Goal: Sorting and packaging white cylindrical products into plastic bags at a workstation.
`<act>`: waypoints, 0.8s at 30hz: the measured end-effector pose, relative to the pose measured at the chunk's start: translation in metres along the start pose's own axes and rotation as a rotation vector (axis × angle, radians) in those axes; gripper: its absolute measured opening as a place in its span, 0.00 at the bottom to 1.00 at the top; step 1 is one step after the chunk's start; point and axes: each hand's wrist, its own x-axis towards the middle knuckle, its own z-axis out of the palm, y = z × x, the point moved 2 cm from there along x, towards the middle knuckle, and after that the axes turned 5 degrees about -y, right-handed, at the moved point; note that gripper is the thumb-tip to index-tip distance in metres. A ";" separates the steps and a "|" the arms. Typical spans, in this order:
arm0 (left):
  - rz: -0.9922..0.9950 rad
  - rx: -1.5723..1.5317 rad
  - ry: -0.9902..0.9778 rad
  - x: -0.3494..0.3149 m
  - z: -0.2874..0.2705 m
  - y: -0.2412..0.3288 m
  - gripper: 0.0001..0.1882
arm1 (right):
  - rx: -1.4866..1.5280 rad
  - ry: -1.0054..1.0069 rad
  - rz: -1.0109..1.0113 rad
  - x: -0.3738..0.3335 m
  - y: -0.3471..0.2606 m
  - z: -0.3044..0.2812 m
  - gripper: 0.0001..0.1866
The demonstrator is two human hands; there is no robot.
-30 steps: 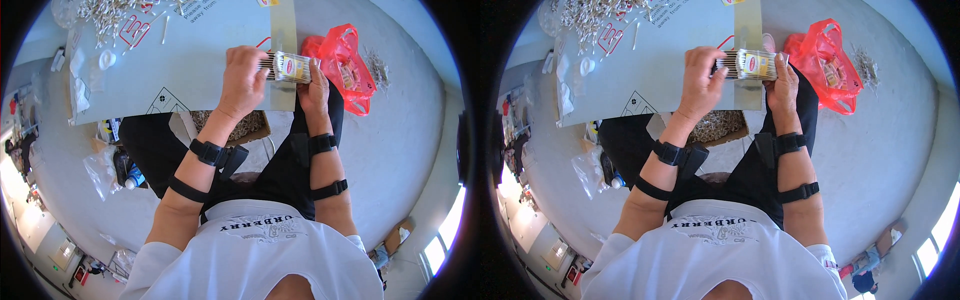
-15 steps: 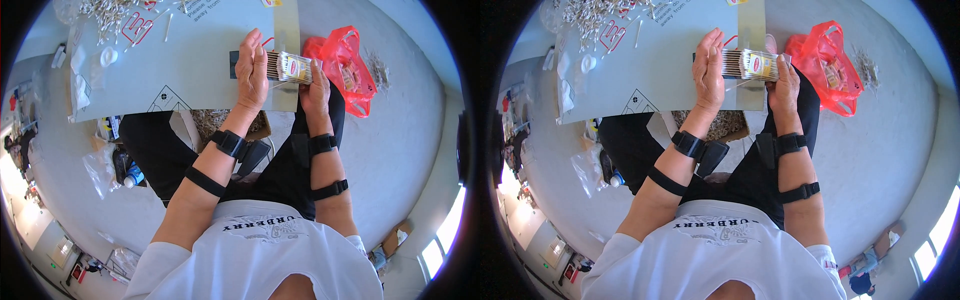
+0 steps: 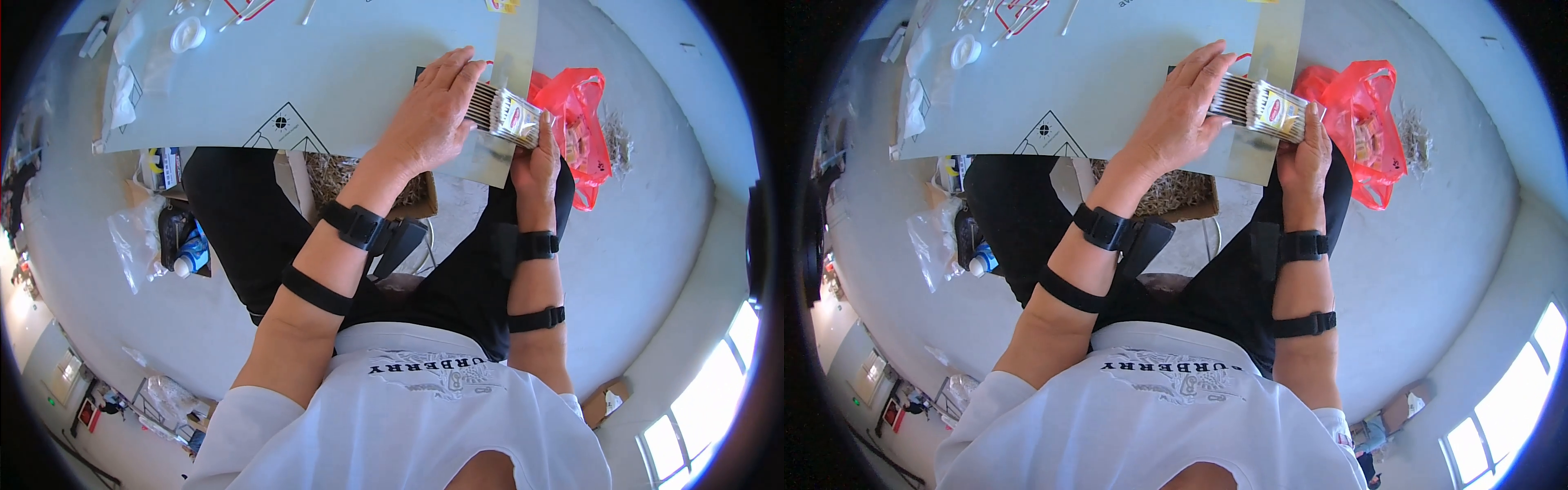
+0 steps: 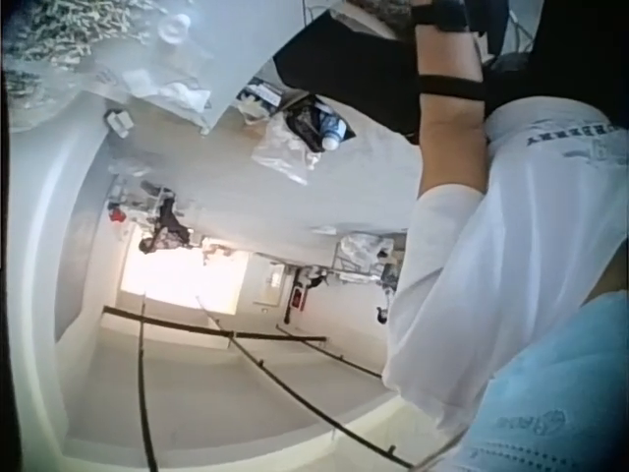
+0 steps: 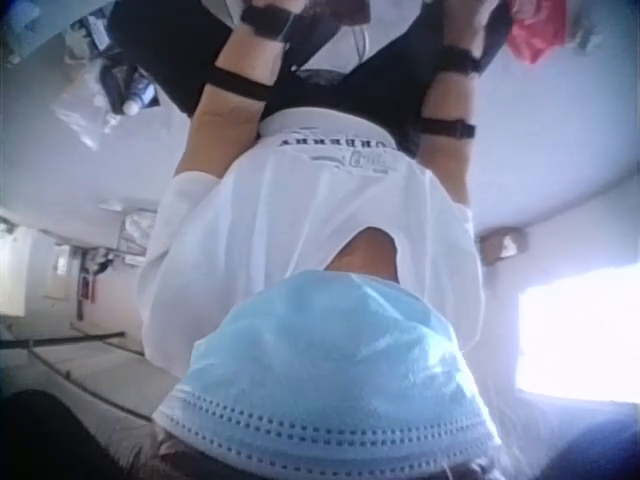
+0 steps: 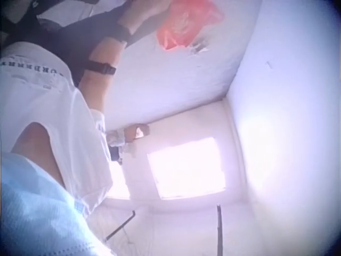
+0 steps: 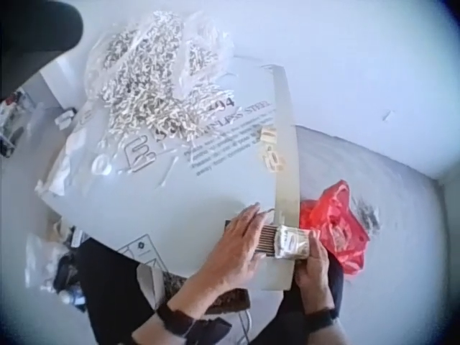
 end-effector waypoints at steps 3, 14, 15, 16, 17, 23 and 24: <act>0.018 -0.049 0.056 0.007 0.010 0.000 0.37 | -0.006 -0.010 -0.010 0.001 0.001 -0.002 0.16; 0.014 -0.297 0.296 0.018 0.035 0.010 0.18 | 0.031 -0.007 -0.063 -0.016 0.002 0.002 0.13; -0.029 -0.322 0.346 0.017 0.035 0.010 0.17 | 0.057 -0.004 -0.066 -0.018 0.001 0.005 0.14; -0.071 -0.346 0.394 0.018 0.036 0.009 0.16 | 0.072 0.003 -0.076 -0.020 0.001 0.008 0.14; -0.082 -0.355 0.431 0.019 0.037 0.010 0.15 | 0.080 0.020 -0.090 -0.022 0.001 0.010 0.14; -0.154 -0.545 0.487 0.020 0.045 0.013 0.19 | 0.085 0.026 -0.098 -0.021 0.007 0.009 0.17; -0.169 -0.565 0.504 0.020 0.045 0.014 0.21 | 0.101 0.033 -0.106 -0.022 0.007 0.013 0.17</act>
